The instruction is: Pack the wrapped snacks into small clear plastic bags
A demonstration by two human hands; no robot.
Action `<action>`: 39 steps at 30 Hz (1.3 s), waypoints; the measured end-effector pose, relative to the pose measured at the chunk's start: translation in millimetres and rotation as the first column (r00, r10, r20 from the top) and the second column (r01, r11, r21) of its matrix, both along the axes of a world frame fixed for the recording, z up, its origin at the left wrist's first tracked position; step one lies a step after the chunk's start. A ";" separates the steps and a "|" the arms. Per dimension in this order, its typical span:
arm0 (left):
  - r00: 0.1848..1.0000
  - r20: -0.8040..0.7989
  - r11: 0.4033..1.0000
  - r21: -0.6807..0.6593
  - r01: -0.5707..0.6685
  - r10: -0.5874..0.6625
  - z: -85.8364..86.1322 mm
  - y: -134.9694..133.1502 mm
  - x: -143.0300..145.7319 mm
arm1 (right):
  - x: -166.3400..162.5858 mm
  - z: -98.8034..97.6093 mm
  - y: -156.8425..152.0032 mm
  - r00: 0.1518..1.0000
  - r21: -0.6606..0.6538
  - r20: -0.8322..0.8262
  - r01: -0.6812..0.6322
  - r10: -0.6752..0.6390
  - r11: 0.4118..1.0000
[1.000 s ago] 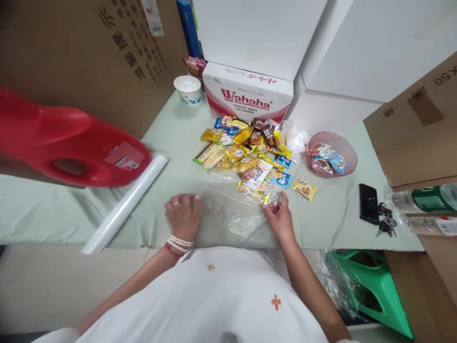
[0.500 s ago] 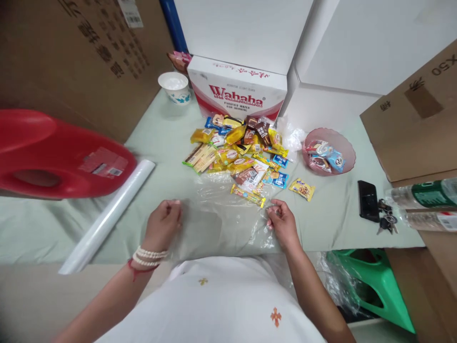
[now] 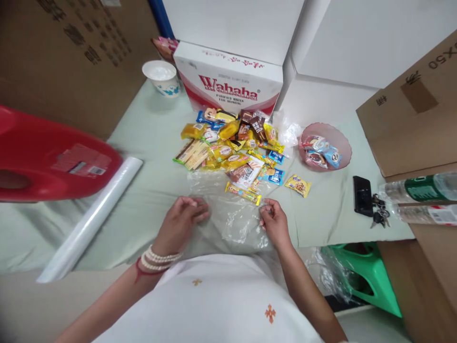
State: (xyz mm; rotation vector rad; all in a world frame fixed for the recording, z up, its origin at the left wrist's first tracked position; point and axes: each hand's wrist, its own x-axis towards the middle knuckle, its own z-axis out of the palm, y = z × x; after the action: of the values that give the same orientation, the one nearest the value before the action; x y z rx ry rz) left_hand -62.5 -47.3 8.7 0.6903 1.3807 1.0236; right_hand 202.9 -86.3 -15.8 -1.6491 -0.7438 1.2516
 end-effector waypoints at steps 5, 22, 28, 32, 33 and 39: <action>0.977 0.194 0.977 -0.209 -0.050 0.092 14.8 2.5 3.1 | 1.1 -1.3 -1.2 1.000 -0.012 -0.005 0.006 -0.007 1.000; 0.434 -0.828 0.909 0.414 0.048 0.354 16.9 -2.5 -75.1 | 11.8 4.2 2.8 0.997 0.018 0.074 0.005 -0.006 1.000; 0.481 -0.799 0.924 0.377 -0.064 0.360 8.8 14.7 -95.7 | 5.8 21.7 -3.7 0.842 0.131 0.513 -0.270 0.168 0.954; 0.530 -0.820 0.976 0.198 -0.091 0.216 -9.7 7.5 -118.6 | -31.6 29.6 -1.9 0.467 0.146 0.666 -0.847 0.582 0.512; 0.542 -0.823 0.984 0.168 -0.050 0.168 -11.5 3.7 -118.4 | -40.2 29.1 1.0 0.344 0.096 0.685 -0.916 0.642 0.389; 0.933 -0.351 0.996 -0.005 -0.089 0.081 1.5 -20.4 -98.7 | -42.0 22.5 20.2 0.045 -0.097 0.729 -0.981 0.683 0.168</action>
State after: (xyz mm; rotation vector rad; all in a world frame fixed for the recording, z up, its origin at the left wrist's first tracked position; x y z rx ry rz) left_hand -161.2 -67.7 10.2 0.8320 1.7413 0.9831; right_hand 161.0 -66.1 6.7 -1.0477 -2.6622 1.0111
